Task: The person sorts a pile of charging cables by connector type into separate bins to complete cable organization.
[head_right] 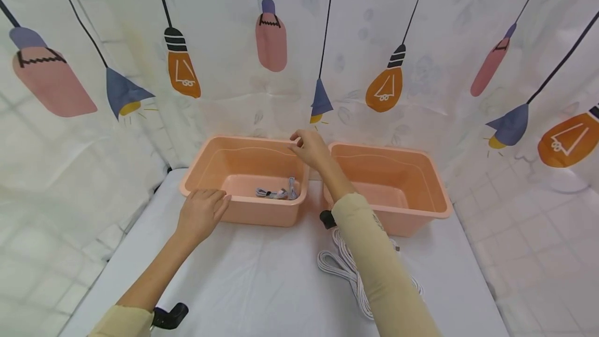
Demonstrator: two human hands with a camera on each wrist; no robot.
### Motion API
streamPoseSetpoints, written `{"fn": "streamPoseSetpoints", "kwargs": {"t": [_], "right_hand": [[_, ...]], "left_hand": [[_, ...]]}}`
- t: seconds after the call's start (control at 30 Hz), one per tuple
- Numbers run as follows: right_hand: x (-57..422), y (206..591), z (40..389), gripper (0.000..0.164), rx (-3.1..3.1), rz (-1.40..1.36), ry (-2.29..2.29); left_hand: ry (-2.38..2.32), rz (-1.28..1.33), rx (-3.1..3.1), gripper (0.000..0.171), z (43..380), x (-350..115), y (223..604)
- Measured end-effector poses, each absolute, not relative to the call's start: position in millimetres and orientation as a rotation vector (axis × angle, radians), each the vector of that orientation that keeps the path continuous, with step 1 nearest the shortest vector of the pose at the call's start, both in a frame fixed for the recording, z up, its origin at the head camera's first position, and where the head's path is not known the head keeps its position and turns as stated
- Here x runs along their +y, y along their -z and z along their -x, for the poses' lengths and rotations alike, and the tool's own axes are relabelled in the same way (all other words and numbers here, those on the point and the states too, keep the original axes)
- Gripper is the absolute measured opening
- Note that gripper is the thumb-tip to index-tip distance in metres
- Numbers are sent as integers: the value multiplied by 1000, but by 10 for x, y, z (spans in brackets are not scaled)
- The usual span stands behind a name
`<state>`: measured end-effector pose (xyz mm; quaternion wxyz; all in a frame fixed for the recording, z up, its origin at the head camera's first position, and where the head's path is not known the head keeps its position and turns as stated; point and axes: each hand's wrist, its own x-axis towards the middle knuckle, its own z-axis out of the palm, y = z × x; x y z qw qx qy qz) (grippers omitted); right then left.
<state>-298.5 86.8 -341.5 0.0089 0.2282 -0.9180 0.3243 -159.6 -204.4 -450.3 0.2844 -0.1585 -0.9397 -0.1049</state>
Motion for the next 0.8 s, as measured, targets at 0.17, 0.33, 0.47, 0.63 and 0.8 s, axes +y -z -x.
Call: {"fn": "streamPoseSetpoints", "kwargs": {"t": [0.17,0.33,0.47,0.63,0.8], "right_hand": [[1008,3461,2952,33,-2851,-729,-1044],[1117,3502,2897,29,-2838,-746,-1071],[1189,3538,2840,29,-2830,-739,-1072],[1285,3585,2757,28,-2796,-767,-1060],[1397,3629,2650,26,-2766,-794,-1030]], "left_hand": [[287,420,-2503,23,1607,-2045,4493],[331,381,-2560,29,1627,-1991,4435],[360,364,-2610,32,1655,-1902,4364],[371,372,-2606,32,1685,-1789,4310],[399,380,-2614,34,1715,-1684,4287]]}}
